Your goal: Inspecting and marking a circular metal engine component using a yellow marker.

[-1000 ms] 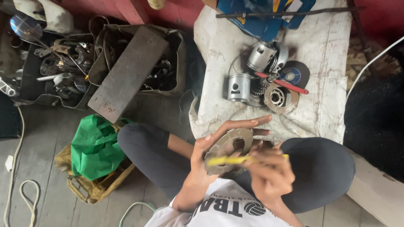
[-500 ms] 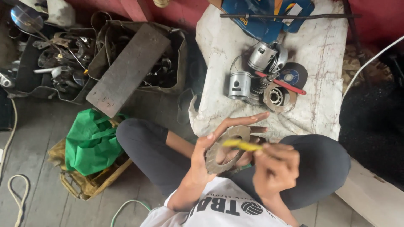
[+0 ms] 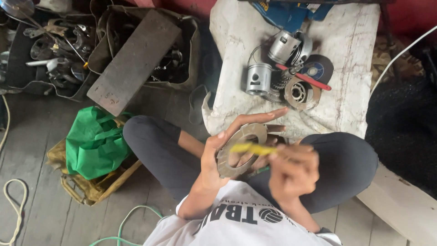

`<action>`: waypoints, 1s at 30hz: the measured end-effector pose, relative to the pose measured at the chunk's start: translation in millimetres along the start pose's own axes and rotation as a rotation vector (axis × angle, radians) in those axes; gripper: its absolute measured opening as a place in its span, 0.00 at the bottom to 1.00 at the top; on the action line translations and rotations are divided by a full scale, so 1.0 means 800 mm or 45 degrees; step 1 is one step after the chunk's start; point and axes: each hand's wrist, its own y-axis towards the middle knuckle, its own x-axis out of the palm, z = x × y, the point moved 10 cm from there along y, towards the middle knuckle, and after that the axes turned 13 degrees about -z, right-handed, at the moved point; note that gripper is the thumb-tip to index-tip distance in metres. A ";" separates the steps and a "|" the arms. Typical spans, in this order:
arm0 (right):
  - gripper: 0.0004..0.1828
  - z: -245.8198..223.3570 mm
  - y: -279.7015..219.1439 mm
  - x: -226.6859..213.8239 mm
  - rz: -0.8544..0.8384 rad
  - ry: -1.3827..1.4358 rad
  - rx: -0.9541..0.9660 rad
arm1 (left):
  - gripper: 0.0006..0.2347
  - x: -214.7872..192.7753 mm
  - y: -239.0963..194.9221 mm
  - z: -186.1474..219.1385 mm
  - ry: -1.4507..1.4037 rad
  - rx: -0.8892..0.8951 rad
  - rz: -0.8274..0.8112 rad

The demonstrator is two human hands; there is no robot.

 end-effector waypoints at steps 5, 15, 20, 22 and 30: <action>0.11 0.005 -0.006 0.002 -0.012 -0.111 0.129 | 0.27 -0.010 -0.008 -0.002 -0.022 0.049 0.010; 0.09 -0.013 0.009 0.017 -0.074 -0.003 0.004 | 0.24 -0.005 -0.006 0.017 0.181 0.072 0.001; 0.09 -0.005 0.012 0.007 -0.060 -0.100 0.065 | 0.25 -0.005 -0.005 0.022 0.253 0.083 0.042; 0.07 0.005 0.015 0.002 -0.063 -0.155 0.181 | 0.23 -0.004 -0.006 0.024 0.341 0.056 0.098; 0.08 0.008 0.017 0.012 -0.091 -0.072 0.157 | 0.24 -0.013 -0.006 0.024 0.329 0.078 0.100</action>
